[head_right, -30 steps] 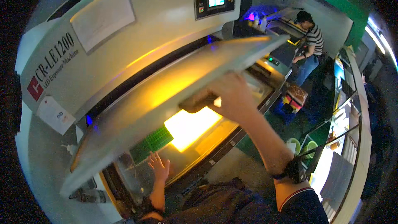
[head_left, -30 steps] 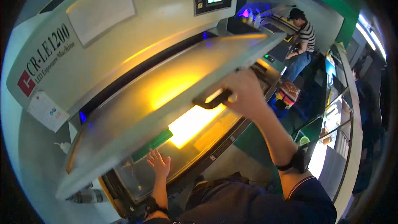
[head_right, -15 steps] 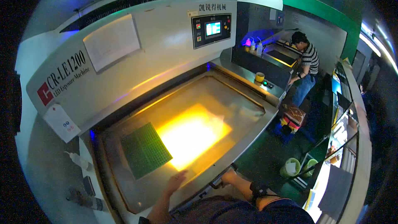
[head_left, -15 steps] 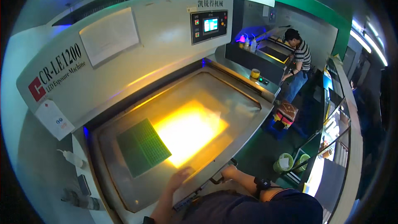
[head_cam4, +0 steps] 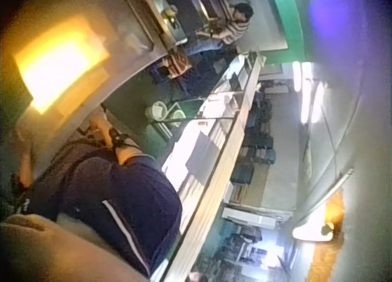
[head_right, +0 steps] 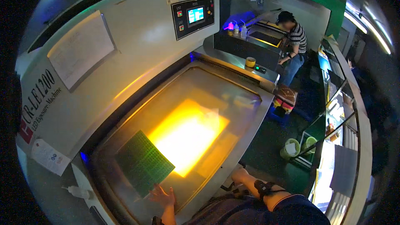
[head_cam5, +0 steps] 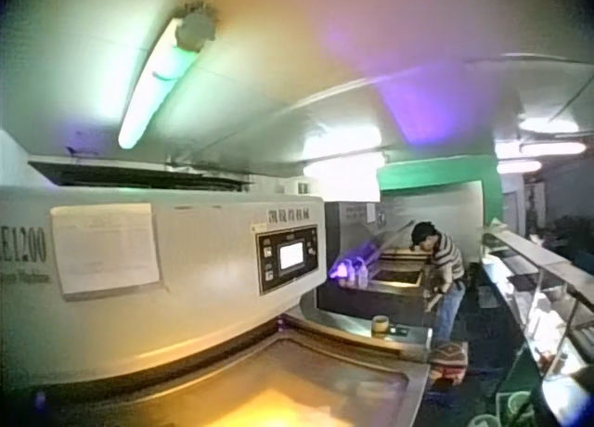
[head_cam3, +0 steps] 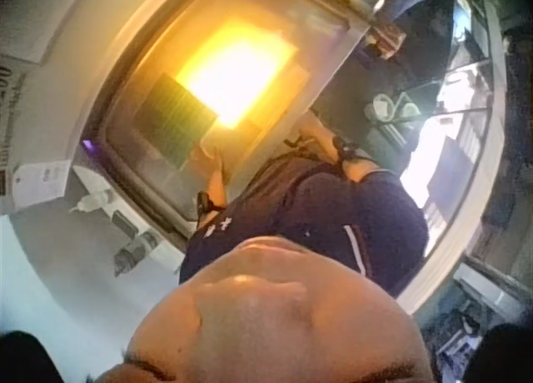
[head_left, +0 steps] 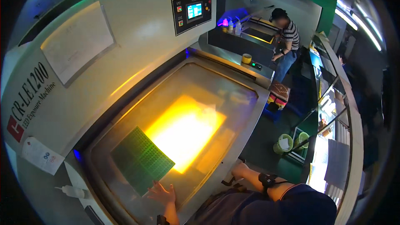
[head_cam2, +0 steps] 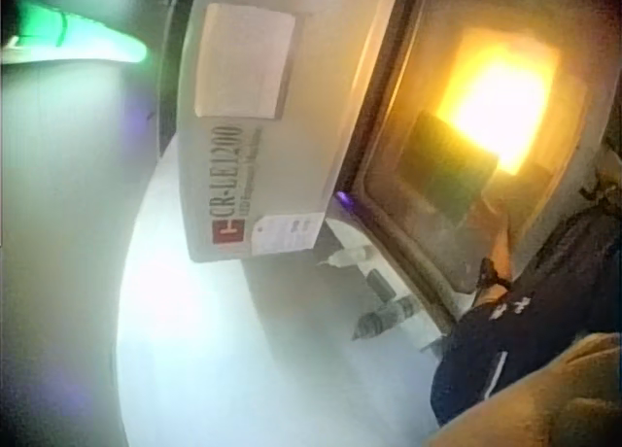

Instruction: The recorder places circuit boards into a UV LED exposure machine, closes the lid, and operates the touchscreen controls.

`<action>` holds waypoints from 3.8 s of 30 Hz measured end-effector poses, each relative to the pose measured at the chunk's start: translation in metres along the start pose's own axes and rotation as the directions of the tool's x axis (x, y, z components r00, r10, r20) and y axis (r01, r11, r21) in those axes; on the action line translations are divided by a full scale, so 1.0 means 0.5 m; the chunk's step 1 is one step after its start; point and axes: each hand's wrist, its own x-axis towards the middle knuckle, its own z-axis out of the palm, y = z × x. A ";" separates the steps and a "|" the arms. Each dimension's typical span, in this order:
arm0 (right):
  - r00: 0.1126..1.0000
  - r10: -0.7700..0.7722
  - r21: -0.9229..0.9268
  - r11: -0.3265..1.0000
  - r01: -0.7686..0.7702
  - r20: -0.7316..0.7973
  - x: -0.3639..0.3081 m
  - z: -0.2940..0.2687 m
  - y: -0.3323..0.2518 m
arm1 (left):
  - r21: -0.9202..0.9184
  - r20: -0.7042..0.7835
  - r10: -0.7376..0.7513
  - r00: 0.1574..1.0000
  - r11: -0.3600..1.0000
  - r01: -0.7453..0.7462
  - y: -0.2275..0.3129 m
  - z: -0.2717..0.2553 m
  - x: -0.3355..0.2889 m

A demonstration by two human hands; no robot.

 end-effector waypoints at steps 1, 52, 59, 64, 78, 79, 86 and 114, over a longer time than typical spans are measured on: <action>1.000 0.012 0.004 1.000 -0.012 0.011 -0.008 0.001 -0.005 | -0.005 0.012 0.012 1.000 1.000 -0.012 0.000 -0.002 -0.001; 0.750 -0.157 0.108 0.950 0.292 -0.643 0.349 0.329 0.377 | -0.135 -0.066 0.297 0.953 0.943 -0.304 0.375 0.034 -0.144; 0.766 -0.039 0.266 0.925 0.270 -0.642 0.222 0.254 0.367 | -0.115 -0.060 0.322 0.945 0.938 -0.327 0.382 0.030 -0.143; 0.960 -0.021 0.536 0.826 0.175 -0.281 0.014 0.185 0.454 | -0.117 -0.039 0.282 0.959 0.952 -0.284 0.390 0.027 -0.150; 0.758 -0.600 -0.041 0.790 0.612 -0.254 -0.245 -0.088 0.381 | -0.230 0.719 0.434 0.543 0.886 -0.403 0.468 -0.179 -0.450; 0.728 -0.617 -0.079 0.776 0.626 -0.299 -0.222 -0.114 0.360 | -0.234 0.712 0.435 0.551 0.887 -0.398 0.440 -0.216 -0.454; 0.324 -0.738 -0.311 0.580 0.753 -0.592 -0.031 -0.268 0.047 | -0.155 0.050 0.109 0.993 0.983 -0.100 0.105 -0.156 -0.377; 0.501 -0.538 -0.253 0.811 0.528 -0.678 1.004 -0.889 -0.411 | -0.095 0.096 0.060 0.994 0.994 -0.050 -0.391 -0.226 0.906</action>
